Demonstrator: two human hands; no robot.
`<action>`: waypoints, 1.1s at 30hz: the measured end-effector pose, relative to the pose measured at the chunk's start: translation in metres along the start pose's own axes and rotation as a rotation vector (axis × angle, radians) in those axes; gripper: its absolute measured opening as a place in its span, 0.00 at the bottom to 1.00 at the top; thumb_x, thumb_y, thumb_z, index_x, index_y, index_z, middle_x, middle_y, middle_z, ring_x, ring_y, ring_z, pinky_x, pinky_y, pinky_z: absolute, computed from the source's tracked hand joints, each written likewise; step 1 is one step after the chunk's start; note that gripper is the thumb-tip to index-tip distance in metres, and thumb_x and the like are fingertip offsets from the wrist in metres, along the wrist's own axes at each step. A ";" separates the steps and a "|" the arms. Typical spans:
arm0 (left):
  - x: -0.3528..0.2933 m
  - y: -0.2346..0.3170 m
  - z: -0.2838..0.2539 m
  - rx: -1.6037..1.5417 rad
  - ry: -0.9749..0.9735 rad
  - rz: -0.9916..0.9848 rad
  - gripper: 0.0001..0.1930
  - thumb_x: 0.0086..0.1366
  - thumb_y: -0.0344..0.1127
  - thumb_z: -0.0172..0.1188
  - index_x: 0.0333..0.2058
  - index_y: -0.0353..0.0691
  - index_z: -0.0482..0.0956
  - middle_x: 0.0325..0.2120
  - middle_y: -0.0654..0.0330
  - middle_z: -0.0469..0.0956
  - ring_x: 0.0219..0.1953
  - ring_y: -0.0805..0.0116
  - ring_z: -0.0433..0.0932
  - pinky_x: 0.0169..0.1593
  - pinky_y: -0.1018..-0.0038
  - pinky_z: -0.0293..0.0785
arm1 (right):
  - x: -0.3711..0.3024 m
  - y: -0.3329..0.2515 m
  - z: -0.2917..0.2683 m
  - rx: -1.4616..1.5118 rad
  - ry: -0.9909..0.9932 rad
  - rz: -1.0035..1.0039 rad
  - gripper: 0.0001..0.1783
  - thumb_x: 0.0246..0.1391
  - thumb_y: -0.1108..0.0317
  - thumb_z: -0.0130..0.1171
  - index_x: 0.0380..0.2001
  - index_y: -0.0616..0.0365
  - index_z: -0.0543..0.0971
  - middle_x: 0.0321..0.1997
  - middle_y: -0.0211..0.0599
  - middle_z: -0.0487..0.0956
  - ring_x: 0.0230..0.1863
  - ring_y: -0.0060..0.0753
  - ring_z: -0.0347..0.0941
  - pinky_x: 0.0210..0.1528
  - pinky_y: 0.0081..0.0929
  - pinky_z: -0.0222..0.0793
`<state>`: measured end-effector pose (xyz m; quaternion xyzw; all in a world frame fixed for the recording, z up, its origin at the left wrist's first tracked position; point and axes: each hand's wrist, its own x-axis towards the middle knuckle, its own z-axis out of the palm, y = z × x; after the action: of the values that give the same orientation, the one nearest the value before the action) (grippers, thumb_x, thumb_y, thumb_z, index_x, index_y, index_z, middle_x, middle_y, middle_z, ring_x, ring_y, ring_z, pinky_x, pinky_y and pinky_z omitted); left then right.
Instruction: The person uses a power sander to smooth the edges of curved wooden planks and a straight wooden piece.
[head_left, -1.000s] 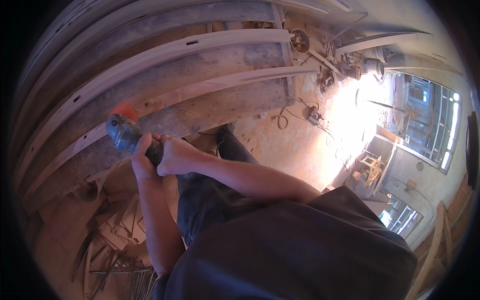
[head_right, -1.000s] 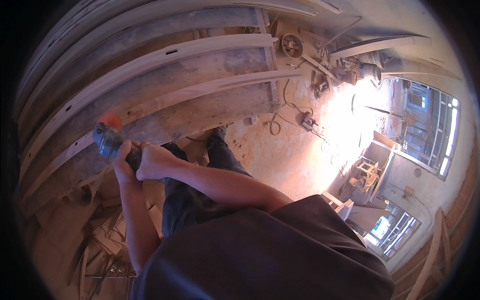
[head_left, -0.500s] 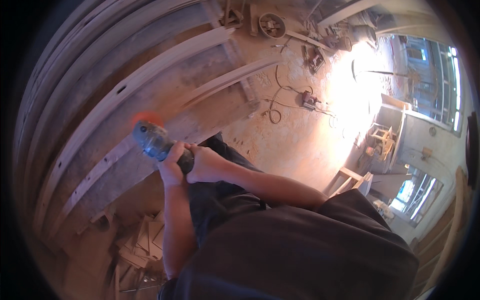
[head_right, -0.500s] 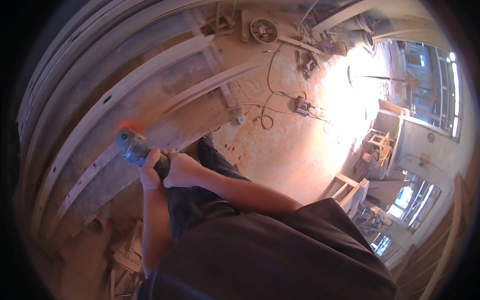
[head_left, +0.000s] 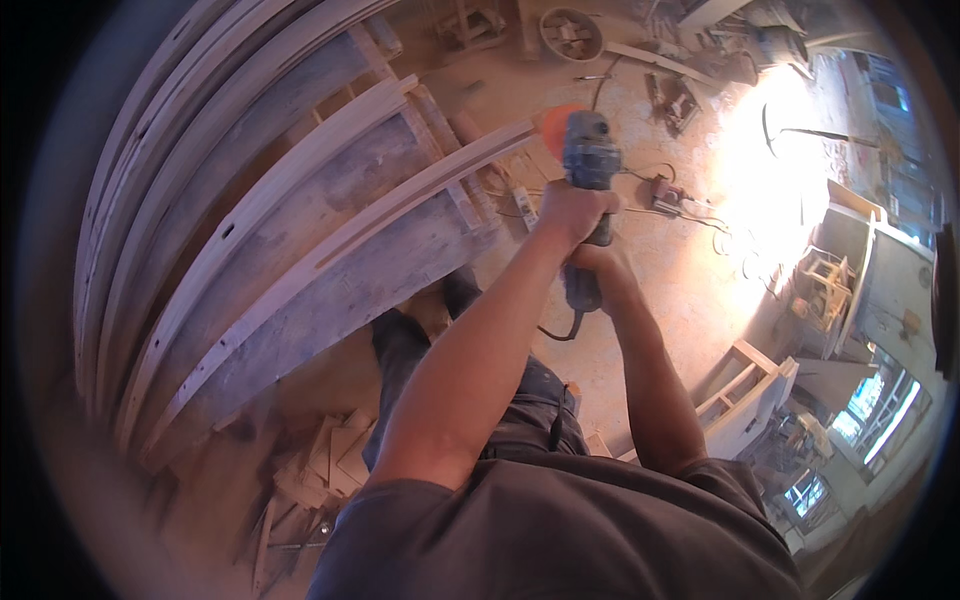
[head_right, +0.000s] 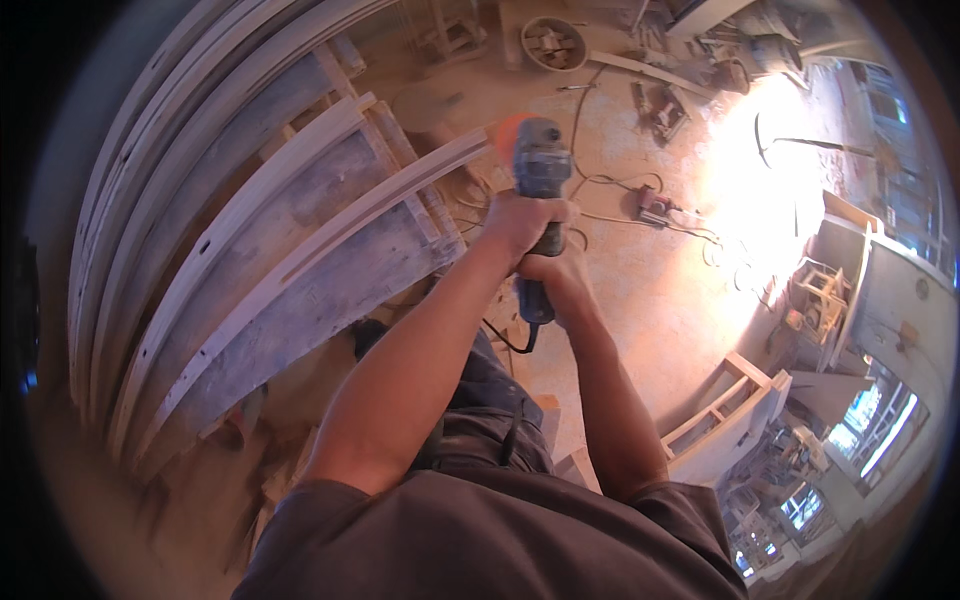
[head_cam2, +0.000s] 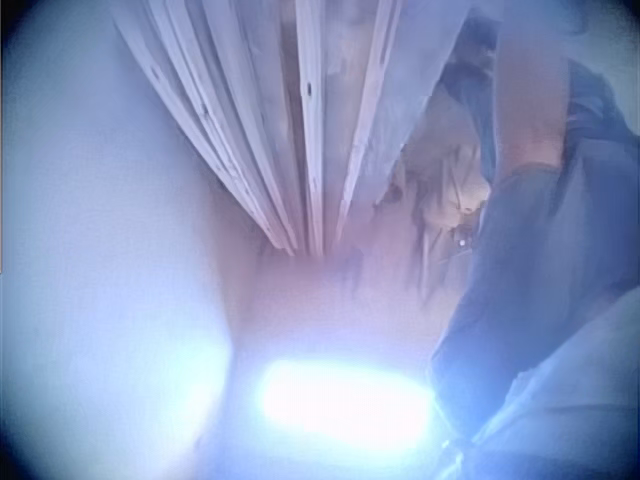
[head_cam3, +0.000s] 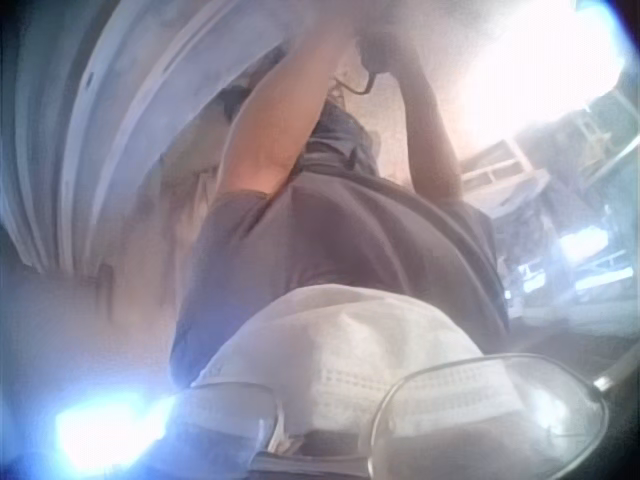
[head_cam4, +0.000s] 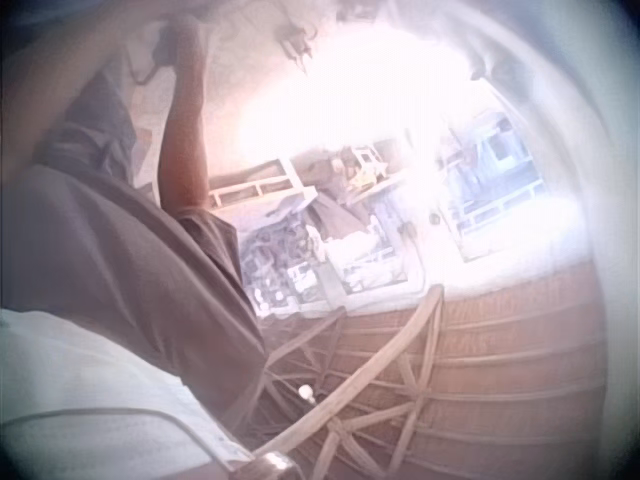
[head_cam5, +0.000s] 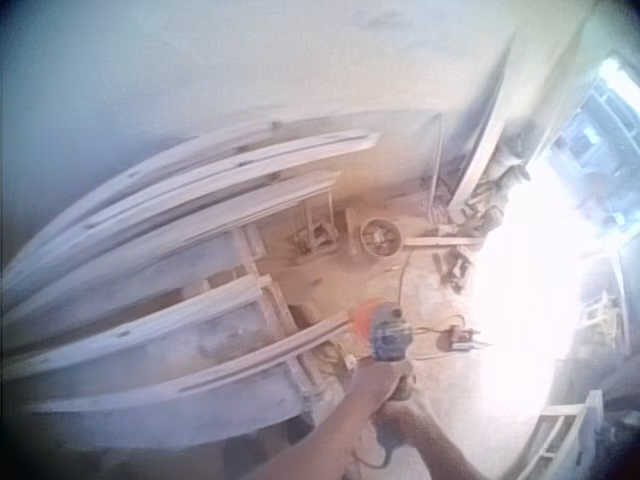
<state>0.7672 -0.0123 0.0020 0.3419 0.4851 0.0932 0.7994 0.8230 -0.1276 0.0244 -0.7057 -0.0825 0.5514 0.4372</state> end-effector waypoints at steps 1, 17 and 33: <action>-0.002 0.006 0.004 0.047 0.007 0.023 0.16 0.47 0.39 0.72 0.28 0.30 0.84 0.26 0.50 0.85 0.31 0.60 0.86 0.36 0.63 0.81 | -0.001 -0.002 -0.004 -0.006 -0.007 -0.051 0.19 0.42 0.65 0.68 0.39 0.61 0.81 0.30 0.33 0.81 0.27 0.28 0.78 0.30 0.28 0.74; -0.127 -0.052 -0.201 -0.409 0.343 0.077 0.15 0.47 0.31 0.76 0.32 0.32 0.84 0.29 0.56 0.84 0.29 0.67 0.82 0.35 0.66 0.78 | -0.057 0.052 0.189 -0.382 -0.292 -0.070 0.18 0.40 0.71 0.67 0.38 0.64 0.80 0.29 0.35 0.81 0.27 0.30 0.80 0.32 0.28 0.77; -0.411 -0.153 -0.631 -0.934 0.575 0.294 0.12 0.60 0.37 0.69 0.36 0.36 0.80 0.31 0.57 0.81 0.34 0.63 0.82 0.42 0.67 0.79 | -0.196 0.178 0.644 -0.977 -0.854 -0.124 0.43 0.33 0.59 0.73 0.57 0.64 0.77 0.43 0.52 0.85 0.46 0.43 0.84 0.50 0.35 0.79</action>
<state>-0.0007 -0.0371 0.0108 -0.0233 0.5378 0.4975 0.6802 0.1362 -0.0139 0.0303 -0.5360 -0.5308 0.6560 0.0259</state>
